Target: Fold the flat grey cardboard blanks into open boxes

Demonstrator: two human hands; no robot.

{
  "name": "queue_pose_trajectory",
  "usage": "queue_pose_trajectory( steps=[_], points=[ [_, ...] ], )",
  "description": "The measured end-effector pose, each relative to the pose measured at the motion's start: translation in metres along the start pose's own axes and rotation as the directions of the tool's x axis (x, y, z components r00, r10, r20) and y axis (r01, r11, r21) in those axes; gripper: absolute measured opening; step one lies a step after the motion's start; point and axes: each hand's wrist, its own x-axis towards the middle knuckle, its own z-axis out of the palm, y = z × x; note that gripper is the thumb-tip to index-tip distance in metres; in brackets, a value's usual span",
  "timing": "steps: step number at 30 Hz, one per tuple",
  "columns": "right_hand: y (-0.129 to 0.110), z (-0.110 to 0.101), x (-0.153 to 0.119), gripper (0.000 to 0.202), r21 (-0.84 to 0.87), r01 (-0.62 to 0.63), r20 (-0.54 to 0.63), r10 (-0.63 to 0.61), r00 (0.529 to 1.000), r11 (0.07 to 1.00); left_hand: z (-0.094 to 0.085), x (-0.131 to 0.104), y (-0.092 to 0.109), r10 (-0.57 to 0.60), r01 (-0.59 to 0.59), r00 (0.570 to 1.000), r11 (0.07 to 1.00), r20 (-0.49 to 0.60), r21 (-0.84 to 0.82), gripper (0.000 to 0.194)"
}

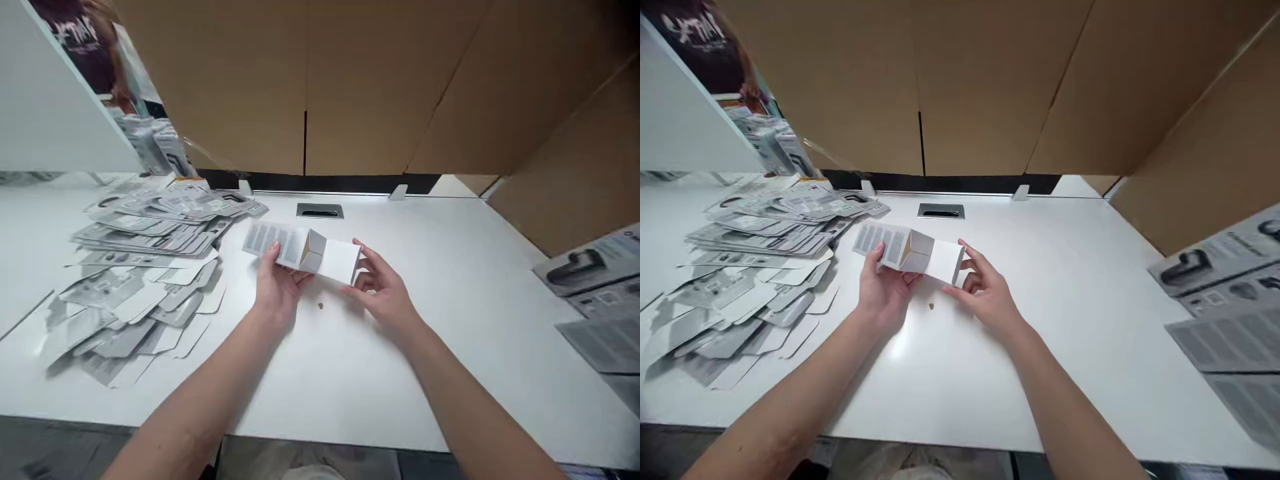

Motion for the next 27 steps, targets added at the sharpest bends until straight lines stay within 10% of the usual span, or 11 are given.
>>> queue_pose_trajectory(
  steps=[12,27],
  points=[
    [0.0,0.002,-0.006,0.081,-0.108,0.372,-0.064,-0.38,0.923,0.922,0.0,-0.003,-0.003,-0.039,0.031,0.995,0.995,0.092,0.091,0.06],
    [-0.007,0.006,-0.008,0.076,-0.29,0.433,-0.022,-0.459,0.888,0.853,-0.006,-0.004,-0.015,-0.049,0.004,0.987,0.959,0.151,0.283,0.072]
  ],
)
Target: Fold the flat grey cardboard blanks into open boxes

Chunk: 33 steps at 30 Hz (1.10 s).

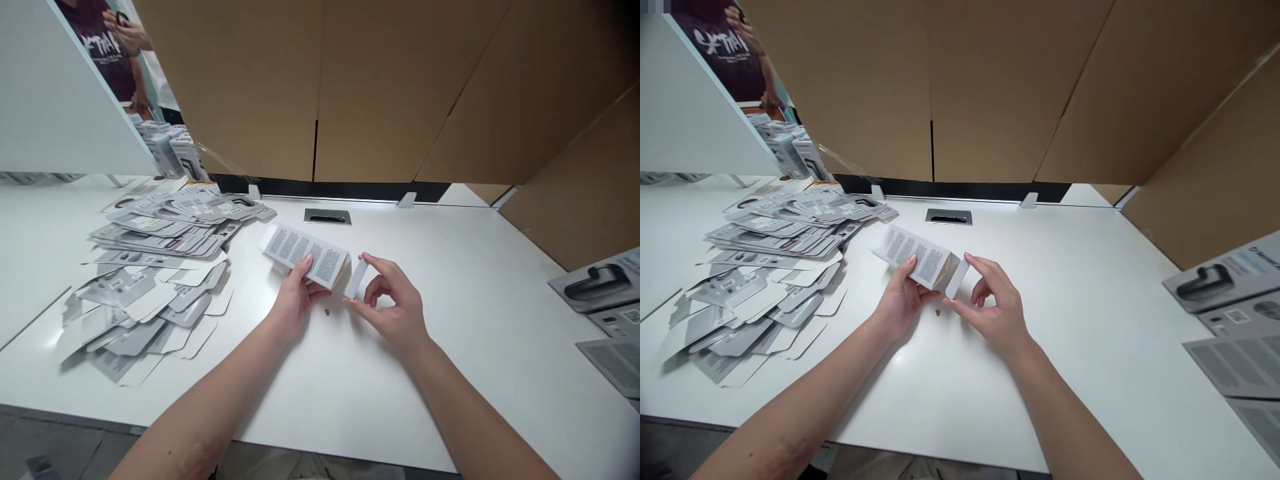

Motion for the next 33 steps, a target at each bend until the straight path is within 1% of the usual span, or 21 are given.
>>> queue_pose_trajectory(
  steps=[5,11,18,23,26,29,31,33],
  points=[
    [-0.0012,0.0016,-0.0019,0.076,-0.049,0.0,0.012,0.001,1.0,0.999,-0.0005,-0.0004,-0.0052,0.013,-0.016,0.999,0.998,0.044,0.062,0.076],
    [0.0,0.0037,-0.0041,0.08,-0.058,0.017,0.003,-0.017,1.0,0.998,-0.0008,0.0005,-0.005,0.016,-0.019,0.999,0.998,0.039,0.058,0.076],
    [-0.0003,0.0047,-0.0046,0.082,-0.061,-0.018,0.001,0.018,1.0,0.998,0.0003,-0.001,-0.0046,0.032,-0.036,0.998,0.997,0.061,0.067,0.074],
    [-0.0006,0.0038,-0.0057,0.085,-0.025,-0.054,0.009,0.054,0.998,0.998,0.0021,-0.0026,-0.0047,0.072,-0.077,0.996,0.992,0.049,0.105,0.068],
    [0.0009,0.0043,-0.0067,0.082,-0.015,-0.107,0.025,0.107,0.994,0.994,0.0036,-0.0034,-0.0043,0.139,-0.143,0.99,0.976,0.038,0.163,0.066],
    [0.0025,0.0057,-0.007,0.079,-0.002,-0.144,0.037,0.144,0.989,0.99,0.0037,-0.0028,-0.0029,0.194,-0.188,0.981,0.96,-0.009,0.205,0.068],
    [0.0027,0.0065,-0.0067,0.081,0.015,-0.14,0.042,0.14,0.989,0.99,0.0021,-0.0013,-0.0012,0.183,-0.172,0.983,0.964,-0.036,0.203,0.071],
    [0.0024,0.0067,-0.0065,0.081,0.034,-0.111,0.05,0.109,0.993,0.993,-0.001,0.0011,0.0005,0.141,-0.127,0.988,0.974,-0.062,0.19,0.073]
  ],
)
